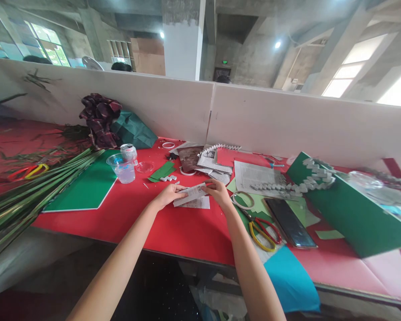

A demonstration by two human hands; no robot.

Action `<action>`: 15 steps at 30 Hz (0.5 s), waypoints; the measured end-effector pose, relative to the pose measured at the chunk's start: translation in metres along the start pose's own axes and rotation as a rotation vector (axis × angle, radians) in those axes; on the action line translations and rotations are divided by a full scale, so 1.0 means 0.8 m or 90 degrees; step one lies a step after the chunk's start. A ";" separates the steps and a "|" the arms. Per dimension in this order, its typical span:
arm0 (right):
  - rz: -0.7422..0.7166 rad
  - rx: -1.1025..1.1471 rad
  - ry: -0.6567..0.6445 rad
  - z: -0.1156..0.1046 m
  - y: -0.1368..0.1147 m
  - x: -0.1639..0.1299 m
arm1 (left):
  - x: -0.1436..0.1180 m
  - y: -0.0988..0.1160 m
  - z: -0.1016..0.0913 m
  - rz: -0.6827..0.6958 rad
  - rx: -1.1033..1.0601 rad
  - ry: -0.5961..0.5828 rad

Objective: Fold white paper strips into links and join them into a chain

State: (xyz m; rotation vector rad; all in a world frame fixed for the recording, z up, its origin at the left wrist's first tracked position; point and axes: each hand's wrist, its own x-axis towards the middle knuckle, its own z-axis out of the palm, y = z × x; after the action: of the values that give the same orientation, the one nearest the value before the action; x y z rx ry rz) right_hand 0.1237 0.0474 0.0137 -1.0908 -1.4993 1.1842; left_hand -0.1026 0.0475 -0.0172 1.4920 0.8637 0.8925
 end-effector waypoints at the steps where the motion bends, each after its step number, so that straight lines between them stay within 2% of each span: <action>1: 0.000 0.003 -0.001 0.000 0.000 0.000 | 0.000 0.000 0.000 -0.001 0.001 0.001; 7: 0.001 0.005 -0.005 -0.001 0.000 0.000 | -0.004 0.009 0.003 -0.024 -0.020 -0.005; 12: 0.021 -0.032 -0.066 0.003 -0.002 -0.004 | -0.015 0.021 0.009 -0.087 -0.046 -0.138; 15: 0.035 -0.047 -0.130 0.008 -0.005 -0.008 | -0.018 0.025 0.011 -0.100 -0.035 -0.141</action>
State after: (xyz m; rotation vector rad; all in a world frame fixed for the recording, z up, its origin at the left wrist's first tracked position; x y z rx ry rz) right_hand 0.1181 0.0396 0.0160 -1.0924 -1.6894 1.3192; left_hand -0.1004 0.0287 0.0007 1.4236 0.7755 0.6175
